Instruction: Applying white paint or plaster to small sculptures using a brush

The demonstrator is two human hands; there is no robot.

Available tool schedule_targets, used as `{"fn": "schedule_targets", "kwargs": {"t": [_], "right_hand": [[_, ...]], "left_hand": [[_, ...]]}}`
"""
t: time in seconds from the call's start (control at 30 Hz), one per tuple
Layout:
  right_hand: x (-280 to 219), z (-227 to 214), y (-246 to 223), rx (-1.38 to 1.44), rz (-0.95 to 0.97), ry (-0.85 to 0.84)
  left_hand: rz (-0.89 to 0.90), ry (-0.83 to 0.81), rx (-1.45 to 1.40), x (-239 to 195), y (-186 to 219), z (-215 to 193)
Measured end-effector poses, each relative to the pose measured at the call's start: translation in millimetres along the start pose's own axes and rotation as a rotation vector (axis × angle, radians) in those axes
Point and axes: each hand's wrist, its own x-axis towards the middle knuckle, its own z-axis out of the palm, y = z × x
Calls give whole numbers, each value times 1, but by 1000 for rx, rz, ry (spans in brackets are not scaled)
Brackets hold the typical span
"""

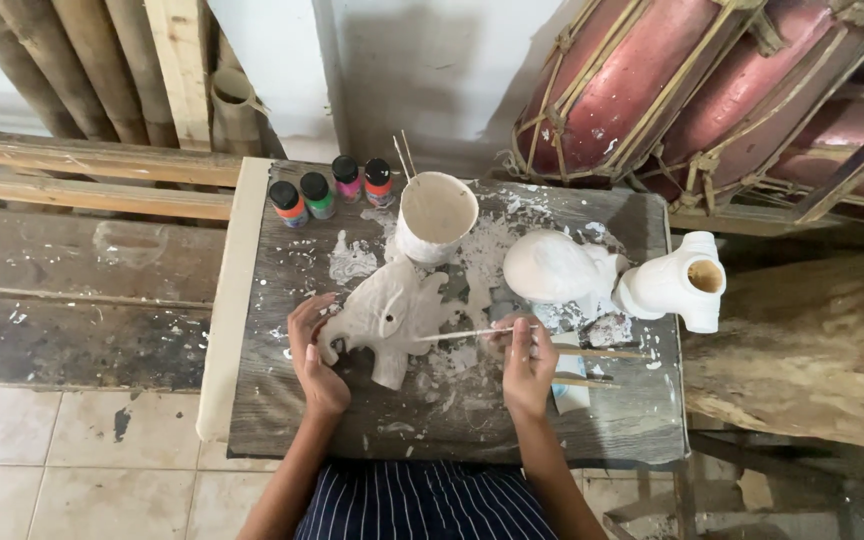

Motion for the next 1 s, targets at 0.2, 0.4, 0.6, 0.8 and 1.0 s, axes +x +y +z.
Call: {"fn": "schedule_targets", "kwargs": {"t": [0.2,0.4,0.6,0.8,1.0], "right_hand": [[14,11,-8,90,11,55],[6,5,12,122,10,37],[17,20,-10,86,11,78],[10,19,4,139,41,63],[15,17,-9,50,-16,-16]], "left_hand": [[-27,8,-7,0,-2,2],[-40,15,8,-1,2,3],[18,1,36,2,6,2],[19,11,34,3,9,3],[51,-21,29,4,4,0]]}}
